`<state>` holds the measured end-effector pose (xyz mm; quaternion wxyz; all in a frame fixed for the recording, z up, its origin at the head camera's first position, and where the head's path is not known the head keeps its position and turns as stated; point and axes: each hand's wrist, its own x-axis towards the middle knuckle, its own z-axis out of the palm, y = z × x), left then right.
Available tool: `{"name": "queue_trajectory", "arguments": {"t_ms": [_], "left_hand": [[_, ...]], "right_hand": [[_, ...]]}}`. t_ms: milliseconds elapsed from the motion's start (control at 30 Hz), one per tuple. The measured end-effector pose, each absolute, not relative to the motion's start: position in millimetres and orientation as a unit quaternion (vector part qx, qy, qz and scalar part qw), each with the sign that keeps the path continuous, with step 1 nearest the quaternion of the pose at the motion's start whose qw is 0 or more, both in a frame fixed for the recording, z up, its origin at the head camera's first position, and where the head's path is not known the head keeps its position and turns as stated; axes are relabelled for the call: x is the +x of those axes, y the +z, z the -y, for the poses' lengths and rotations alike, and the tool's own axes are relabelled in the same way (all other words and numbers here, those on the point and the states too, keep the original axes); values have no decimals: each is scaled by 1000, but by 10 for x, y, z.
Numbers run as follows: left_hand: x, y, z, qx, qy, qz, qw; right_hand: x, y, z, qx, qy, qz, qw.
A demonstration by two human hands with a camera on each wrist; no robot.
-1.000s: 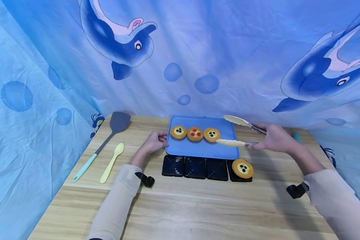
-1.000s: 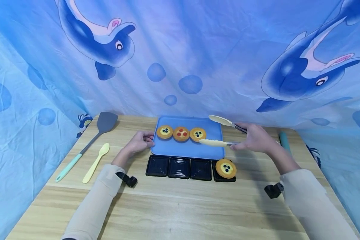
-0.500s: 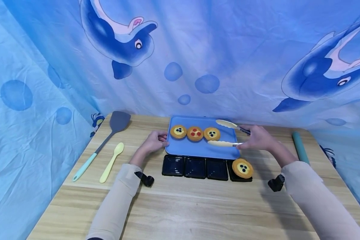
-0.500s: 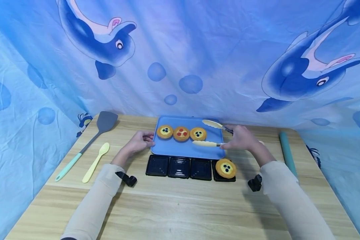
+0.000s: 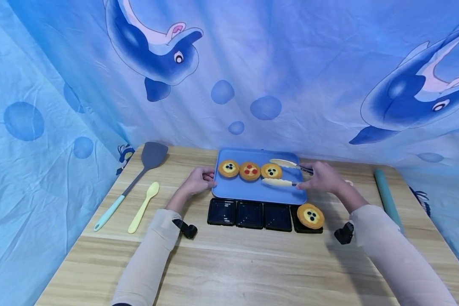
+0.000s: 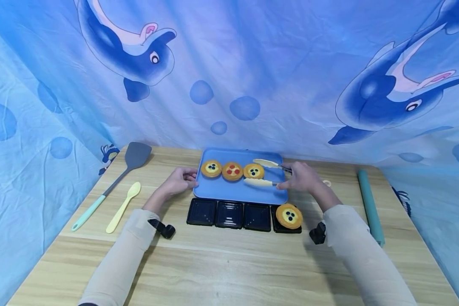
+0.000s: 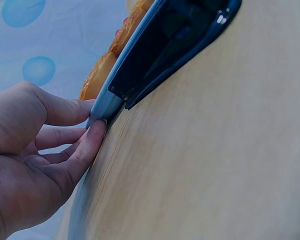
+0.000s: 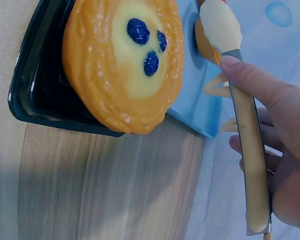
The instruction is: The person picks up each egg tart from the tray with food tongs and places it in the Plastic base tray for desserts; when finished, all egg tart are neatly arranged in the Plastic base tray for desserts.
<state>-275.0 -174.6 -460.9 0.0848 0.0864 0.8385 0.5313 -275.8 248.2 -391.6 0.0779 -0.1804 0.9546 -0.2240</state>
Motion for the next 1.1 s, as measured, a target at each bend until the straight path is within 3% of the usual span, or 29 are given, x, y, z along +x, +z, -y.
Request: {"name": "queue_trajectory", "arguments": {"t_ms": [1100], "left_hand": [[-2753, -4593, 1740, 77, 535, -836, 92]], "right_hand": [[-2732, -3776, -2542, -205, -240, -947, 63]]}}
